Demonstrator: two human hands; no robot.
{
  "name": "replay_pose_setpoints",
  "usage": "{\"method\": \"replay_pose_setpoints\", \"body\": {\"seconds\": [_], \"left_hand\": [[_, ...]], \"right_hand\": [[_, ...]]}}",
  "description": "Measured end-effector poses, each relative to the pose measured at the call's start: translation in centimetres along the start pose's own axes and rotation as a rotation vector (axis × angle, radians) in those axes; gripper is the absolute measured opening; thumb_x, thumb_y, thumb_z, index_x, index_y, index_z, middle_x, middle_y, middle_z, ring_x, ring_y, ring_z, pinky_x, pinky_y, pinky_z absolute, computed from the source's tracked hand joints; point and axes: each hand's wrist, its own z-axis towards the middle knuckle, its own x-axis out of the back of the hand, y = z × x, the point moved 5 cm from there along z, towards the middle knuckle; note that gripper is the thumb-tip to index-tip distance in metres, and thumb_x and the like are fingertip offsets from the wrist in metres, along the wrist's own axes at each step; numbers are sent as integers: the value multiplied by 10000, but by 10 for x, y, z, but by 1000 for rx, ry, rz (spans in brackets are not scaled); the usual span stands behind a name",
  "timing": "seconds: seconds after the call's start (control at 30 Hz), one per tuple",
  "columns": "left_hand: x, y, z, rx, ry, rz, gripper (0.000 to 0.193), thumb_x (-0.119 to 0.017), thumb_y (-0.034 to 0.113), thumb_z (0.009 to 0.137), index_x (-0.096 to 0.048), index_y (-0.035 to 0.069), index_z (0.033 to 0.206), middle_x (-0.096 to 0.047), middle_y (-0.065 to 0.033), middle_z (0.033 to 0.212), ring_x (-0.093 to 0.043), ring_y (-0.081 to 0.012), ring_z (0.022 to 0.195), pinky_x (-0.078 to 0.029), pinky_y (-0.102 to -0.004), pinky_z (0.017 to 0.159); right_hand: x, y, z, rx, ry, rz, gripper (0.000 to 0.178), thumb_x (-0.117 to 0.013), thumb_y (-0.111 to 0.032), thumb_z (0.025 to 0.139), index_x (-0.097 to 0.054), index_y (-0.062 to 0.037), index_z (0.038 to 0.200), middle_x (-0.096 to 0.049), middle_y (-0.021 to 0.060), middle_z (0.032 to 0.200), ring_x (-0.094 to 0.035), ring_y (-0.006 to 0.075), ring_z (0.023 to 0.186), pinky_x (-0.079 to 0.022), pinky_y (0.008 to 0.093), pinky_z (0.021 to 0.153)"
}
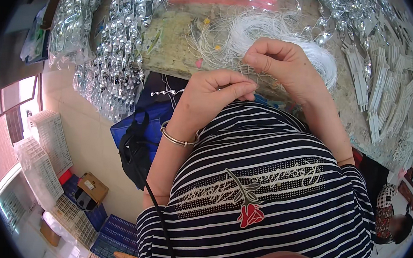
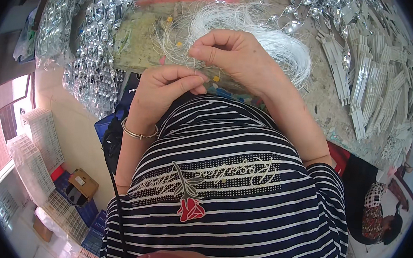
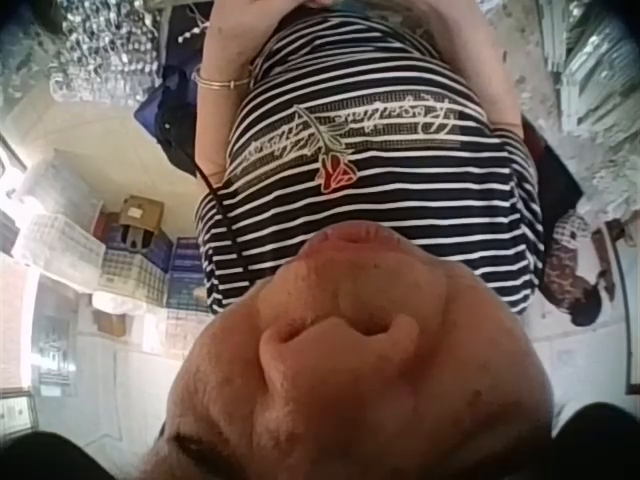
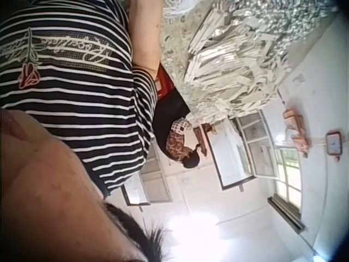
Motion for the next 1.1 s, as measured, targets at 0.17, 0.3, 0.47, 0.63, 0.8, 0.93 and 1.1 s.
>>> {"method": "replay_pose_setpoints", "body": {"seconds": [0.17,0.3,0.47,0.63,0.8,0.93,1.1], "left_hand": [[-1,-1,0,33,-5,-25,151,-629,95,839,-675,-24,919,-672,-66,774,-621,-96,719,-494,-205,675],[-1,-3,1,52,-20,-13,151,-637,104,837,-679,-19,914,-673,-63,769,-618,-90,715,-493,-205,672],[-1,-2,1,69,-32,-11,154,-641,107,835,-680,-20,914,-674,-61,768,-616,-87,715,-493,-206,673],[-1,-3,1,86,-38,-3,156,-641,106,835,-678,-24,911,-674,-61,768,-618,-90,715,-494,-207,673],[-1,-2,2,79,-33,-28,158,-633,100,842,-665,-28,928,-673,-70,791,-624,-99,723,-496,-207,678],[2,1,1,-1,30,-130,165,-627,96,847,-654,-15,966,-667,-67,802,-625,-105,730,-496,-204,680],[5,8,3,-101,198,-230,165,-607,87,863,-646,-11,991,-623,-34,730,-544,-66,638,-414,-177,583]], "right_hand": [[-4,-1,-1,-1,-45,26,137,-651,-133,838,-662,-22,918,-636,7,826,-566,54,770,-459,191,688],[-6,0,0,5,-58,28,136,-652,-129,838,-659,-19,917,-637,13,828,-571,59,762,-462,192,677],[-9,-2,0,4,-91,39,131,-652,-125,838,-655,-15,910,-636,16,819,-571,60,736,-465,191,648],[-10,-4,0,26,-105,26,142,-647,-133,844,-649,-12,918,-632,13,813,-567,57,732,-462,191,643],[-10,-7,-1,22,-99,-5,145,-626,-137,860,-641,-11,931,-624,6,810,-562,52,734,-458,187,647],[-7,-16,-4,41,-31,-22,104,-608,-122,867,-626,-26,904,-586,-24,808,-525,39,765,-430,187,697],[-6,-17,-5,101,22,-63,72,-598,-110,869,-610,-39,871,-549,-50,803,-482,28,775,-400,185,722]]}}
